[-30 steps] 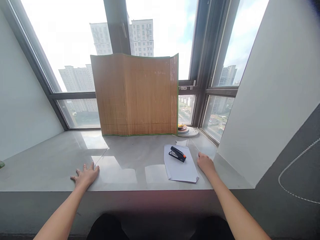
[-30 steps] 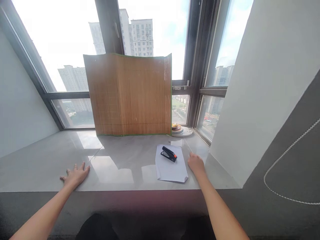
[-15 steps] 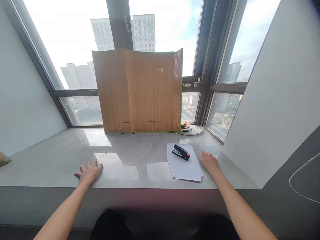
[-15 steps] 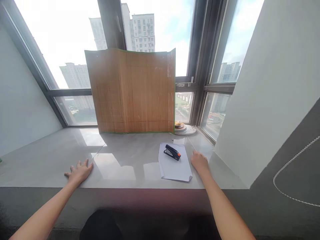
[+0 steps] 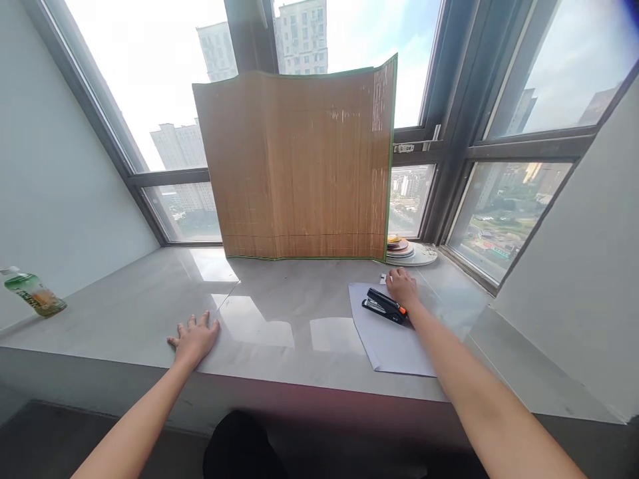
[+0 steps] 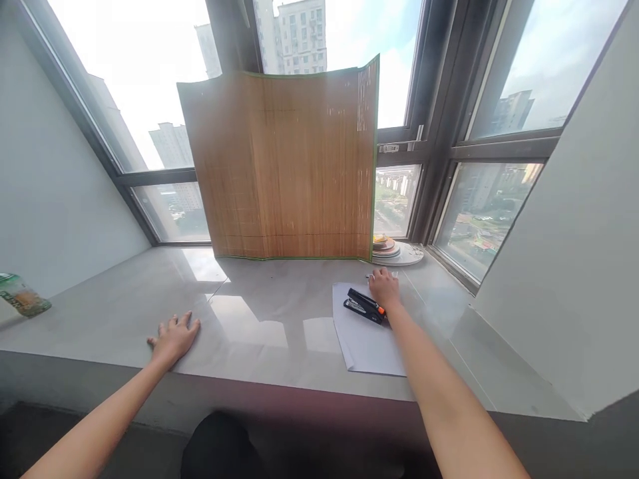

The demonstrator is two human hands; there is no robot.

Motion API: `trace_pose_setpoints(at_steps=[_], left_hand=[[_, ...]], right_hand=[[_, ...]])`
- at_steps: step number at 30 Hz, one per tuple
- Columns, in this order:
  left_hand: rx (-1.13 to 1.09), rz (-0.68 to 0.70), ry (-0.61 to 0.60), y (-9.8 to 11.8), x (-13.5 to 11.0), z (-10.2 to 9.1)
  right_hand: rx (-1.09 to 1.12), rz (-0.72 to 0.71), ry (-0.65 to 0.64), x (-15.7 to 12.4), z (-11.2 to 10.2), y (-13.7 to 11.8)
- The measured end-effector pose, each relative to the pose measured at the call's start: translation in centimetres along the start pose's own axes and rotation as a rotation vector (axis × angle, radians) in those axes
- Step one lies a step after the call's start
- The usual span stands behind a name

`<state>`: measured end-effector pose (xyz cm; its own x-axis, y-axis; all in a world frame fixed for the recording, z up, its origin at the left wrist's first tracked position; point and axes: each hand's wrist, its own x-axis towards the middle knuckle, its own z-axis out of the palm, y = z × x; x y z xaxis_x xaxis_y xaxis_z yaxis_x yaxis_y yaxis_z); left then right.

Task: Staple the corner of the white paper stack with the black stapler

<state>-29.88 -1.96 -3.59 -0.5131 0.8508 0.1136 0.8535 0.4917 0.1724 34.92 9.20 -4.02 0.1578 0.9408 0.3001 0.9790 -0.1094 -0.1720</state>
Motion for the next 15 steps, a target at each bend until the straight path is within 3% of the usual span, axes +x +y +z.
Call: trace_pose_setpoints(at_steps=[3, 7, 12, 15], left_hand=[[0.012, 0.001, -0.01, -0.1, 0.0, 0.1], [0.009, -0.001, -0.021, -0.4, 0.3, 0.4], [-0.008, -0.01, -0.035, -0.4, 0.5, 0.7], [-0.01, -0.009, -0.019, -0.1, 0.2, 0.6]], right_hand=[[0.002, -0.043, -0.001, 0.8, 1.2, -0.4], [0.0, -0.079, -0.156, 1.2, 2.1, -0.2], [-0.022, -0.07, -0.245, 0.8, 1.4, -0.8], [-0.019, -0.066, -0.245, 0.1, 0.9, -2.9]])
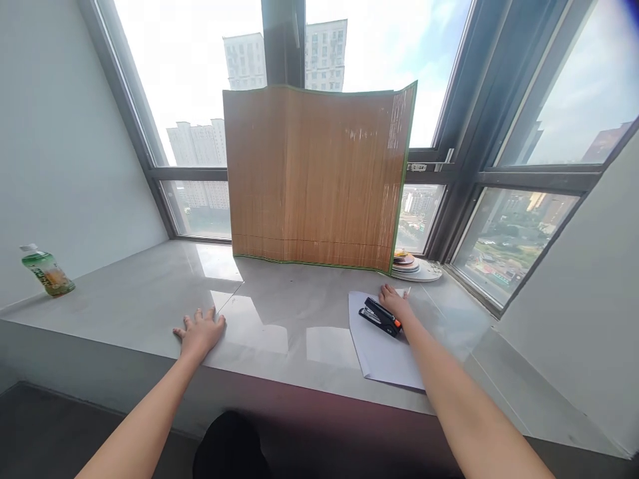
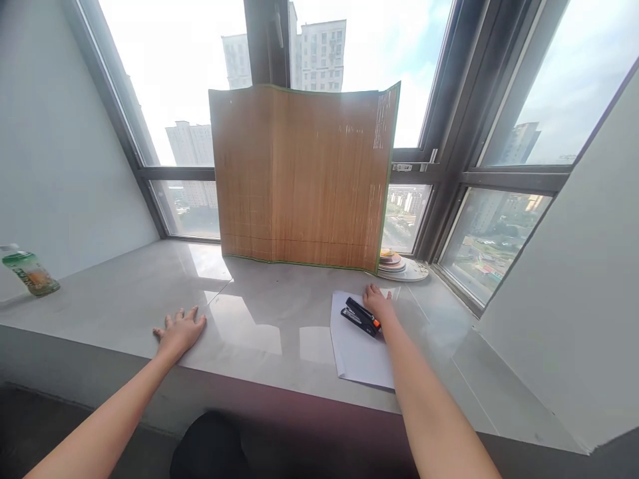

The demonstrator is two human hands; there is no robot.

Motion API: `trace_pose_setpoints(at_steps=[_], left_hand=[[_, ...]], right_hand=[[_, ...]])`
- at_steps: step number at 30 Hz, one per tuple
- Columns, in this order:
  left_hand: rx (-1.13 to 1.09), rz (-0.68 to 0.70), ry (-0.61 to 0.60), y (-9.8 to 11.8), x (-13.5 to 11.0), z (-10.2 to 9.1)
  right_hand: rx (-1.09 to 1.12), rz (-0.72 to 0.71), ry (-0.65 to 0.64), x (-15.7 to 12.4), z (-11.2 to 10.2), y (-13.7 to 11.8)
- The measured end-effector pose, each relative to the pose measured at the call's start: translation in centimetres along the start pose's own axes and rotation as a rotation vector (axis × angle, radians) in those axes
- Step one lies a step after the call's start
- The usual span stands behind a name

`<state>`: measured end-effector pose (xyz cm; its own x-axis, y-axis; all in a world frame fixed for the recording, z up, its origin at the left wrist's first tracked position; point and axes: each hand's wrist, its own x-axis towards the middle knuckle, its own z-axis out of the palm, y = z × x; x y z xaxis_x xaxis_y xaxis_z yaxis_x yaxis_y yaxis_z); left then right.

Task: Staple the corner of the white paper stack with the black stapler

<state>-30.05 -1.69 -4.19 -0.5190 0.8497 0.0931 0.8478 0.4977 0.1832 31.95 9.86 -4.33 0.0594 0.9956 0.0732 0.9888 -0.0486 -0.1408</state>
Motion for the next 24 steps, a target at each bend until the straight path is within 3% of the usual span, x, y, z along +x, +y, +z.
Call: trace_pose_setpoints(at_steps=[3, 11, 16, 20, 24], left_hand=[[-0.003, 0.012, 0.015, 0.3, -0.4, -0.2], [-0.006, 0.016, 0.028, 0.8, -1.6, -1.0], [0.0, 0.027, 0.036, 0.9, -1.7, -1.0], [-0.009, 0.03, 0.013, 0.7, -1.6, -1.0], [-0.021, 0.026, 0.012, 0.6, -1.5, -1.0]], right_hand=[[0.018, -0.007, 0.015, -0.4, 0.4, -4.4], [0.15, -0.166, 0.003, 0.7, 3.0, -21.7], [0.246, -0.223, -0.02, 1.3, 4.4, -30.8], [0.299, -0.282, -0.052, 1.1, 5.1, -36.1], [0.316, -0.303, -0.053, 0.5, 5.1, -38.2]])
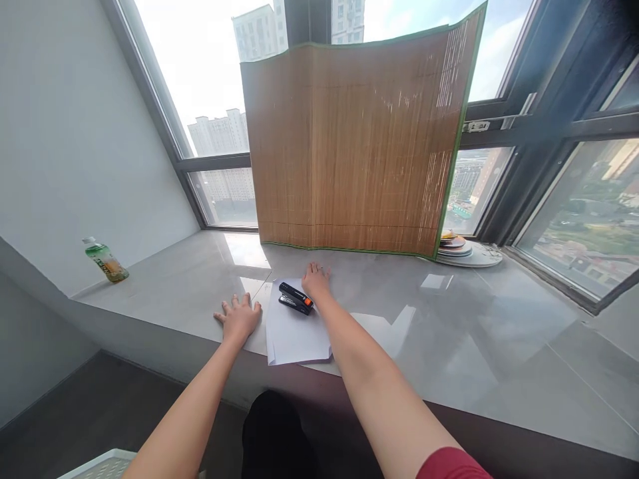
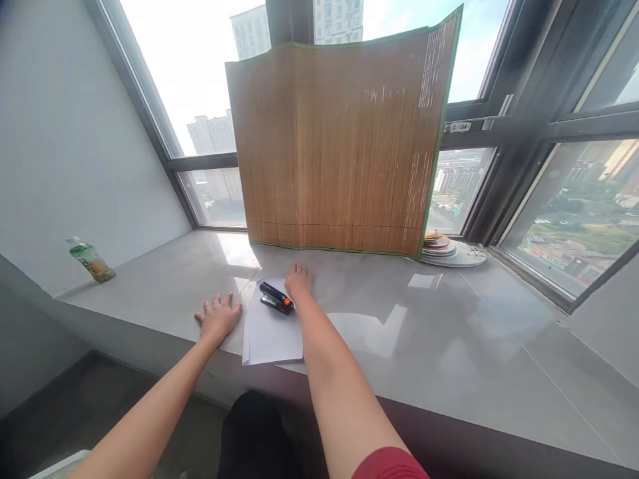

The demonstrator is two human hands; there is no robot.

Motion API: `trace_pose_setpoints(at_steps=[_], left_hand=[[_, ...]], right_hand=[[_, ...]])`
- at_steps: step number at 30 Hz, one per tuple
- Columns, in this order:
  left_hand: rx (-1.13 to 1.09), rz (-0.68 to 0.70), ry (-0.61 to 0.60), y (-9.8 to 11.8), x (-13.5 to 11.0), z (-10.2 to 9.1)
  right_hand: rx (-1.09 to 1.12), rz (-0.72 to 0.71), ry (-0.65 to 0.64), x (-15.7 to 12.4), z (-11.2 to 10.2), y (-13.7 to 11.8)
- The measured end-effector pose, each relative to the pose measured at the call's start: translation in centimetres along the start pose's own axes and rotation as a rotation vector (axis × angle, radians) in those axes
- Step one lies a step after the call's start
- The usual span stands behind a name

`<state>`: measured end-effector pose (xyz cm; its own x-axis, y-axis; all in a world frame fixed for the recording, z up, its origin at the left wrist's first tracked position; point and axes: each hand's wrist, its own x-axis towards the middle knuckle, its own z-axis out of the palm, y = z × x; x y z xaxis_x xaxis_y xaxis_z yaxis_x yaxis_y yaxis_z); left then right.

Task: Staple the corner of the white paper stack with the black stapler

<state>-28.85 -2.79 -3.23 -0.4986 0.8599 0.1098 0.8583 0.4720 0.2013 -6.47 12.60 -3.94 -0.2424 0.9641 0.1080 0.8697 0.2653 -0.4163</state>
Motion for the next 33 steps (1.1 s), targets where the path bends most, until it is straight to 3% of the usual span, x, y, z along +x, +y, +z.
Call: trace_pose_setpoints(at_steps=[10, 21, 25, 29, 33], left_hand=[[0.015, -0.011, 0.002, 0.1, -0.1, 0.0], [0.018, -0.014, 0.005, 0.2, -0.3, -0.2], [0.028, -0.005, 0.005, 0.3, -0.4, -0.4], [0.035, -0.005, 0.013, 0.3, -0.5, -0.5], [0.035, -0.008, 0.024, 0.2, -0.3, -0.3]], right_hand=[[-0.017, 0.086, 0.037, -1.5, -1.2, 1.1], [0.056, 0.24, 0.128, -1.6, -0.4, 1.5], [0.102, 0.274, 0.137, -1.3, -1.3, 2.2], [0.159, 0.205, 0.089, -2.4, -5.2, 6.9], [0.182, 0.046, 0.051, -7.1, -10.8, 16.5]])
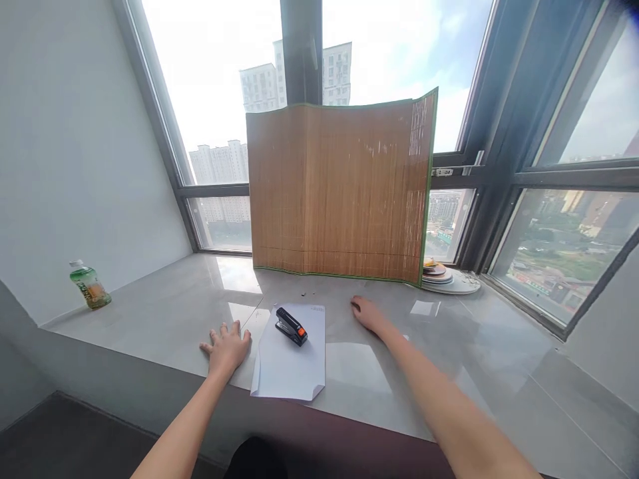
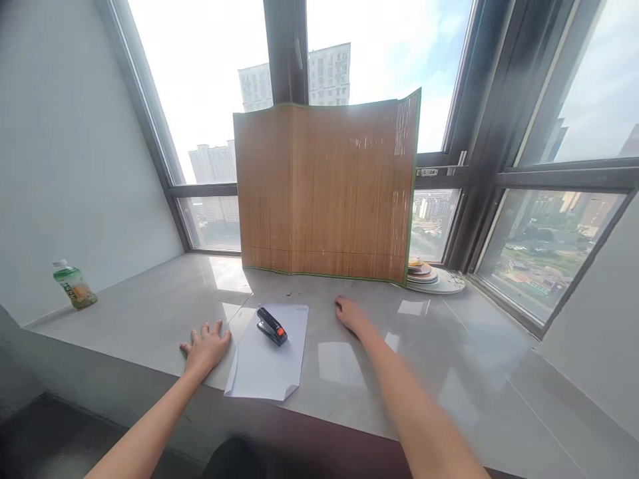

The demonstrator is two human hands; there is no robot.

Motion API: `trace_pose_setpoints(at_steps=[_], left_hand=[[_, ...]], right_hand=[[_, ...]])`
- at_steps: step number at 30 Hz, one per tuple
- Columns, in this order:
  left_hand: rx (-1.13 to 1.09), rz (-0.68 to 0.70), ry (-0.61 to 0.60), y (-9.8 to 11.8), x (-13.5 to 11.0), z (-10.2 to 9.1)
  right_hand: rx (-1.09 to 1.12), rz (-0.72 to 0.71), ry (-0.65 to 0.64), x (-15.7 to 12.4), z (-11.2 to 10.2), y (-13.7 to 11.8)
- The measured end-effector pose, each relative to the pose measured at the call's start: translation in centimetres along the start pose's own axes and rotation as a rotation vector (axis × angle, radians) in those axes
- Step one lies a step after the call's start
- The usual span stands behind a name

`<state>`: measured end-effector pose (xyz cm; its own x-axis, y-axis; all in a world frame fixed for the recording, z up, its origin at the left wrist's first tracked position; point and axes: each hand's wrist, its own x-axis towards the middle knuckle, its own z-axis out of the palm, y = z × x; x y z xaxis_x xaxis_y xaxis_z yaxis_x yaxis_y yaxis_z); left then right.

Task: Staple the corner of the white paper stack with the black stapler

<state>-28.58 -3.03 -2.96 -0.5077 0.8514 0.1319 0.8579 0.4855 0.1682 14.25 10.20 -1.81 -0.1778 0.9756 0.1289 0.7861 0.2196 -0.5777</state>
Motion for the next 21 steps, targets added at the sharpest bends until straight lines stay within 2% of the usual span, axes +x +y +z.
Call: trace_pose_setpoints(at_steps=[2, 4, 5, 7, 9, 11, 14, 21], left_hand=[[-0.002, 0.001, 0.001, -0.1, 0.2, 0.2], [0.003, -0.001, 0.01, -0.1, 0.3, 0.3], [0.006, -0.002, 0.012, -0.1, 0.3, 0.4], [0.008, -0.006, 0.009, -0.2, 0.4, 0.4], [0.01, -0.005, 0.006, -0.2, 0.4, 0.4], [0.012, 0.0, 0.007, -0.3, 0.5, 0.4], [0.017, -0.003, -0.002, -0.5, 0.9, 0.6], [-0.004, -0.018, 0.026, -0.8, 1.7, 1.4]], right_hand=[[0.021, -0.054, -0.013, -2.7, -3.5, 4.9], [0.196, -0.165, -0.067, -5.4, -6.5, 9.5], [0.293, -0.165, -0.082, -6.7, -7.7, 11.5], [0.529, -0.07, -0.037, -9.2, -9.7, 14.7], [0.779, 0.084, 0.05, -11.4, -11.0, 17.1], [0.985, 0.161, 0.123, -13.1, -11.8, 18.6], [1.159, 0.154, 0.187, -14.4, -12.2, 19.7], [1.091, 0.114, 0.076, -14.0, -11.5, 20.2]])
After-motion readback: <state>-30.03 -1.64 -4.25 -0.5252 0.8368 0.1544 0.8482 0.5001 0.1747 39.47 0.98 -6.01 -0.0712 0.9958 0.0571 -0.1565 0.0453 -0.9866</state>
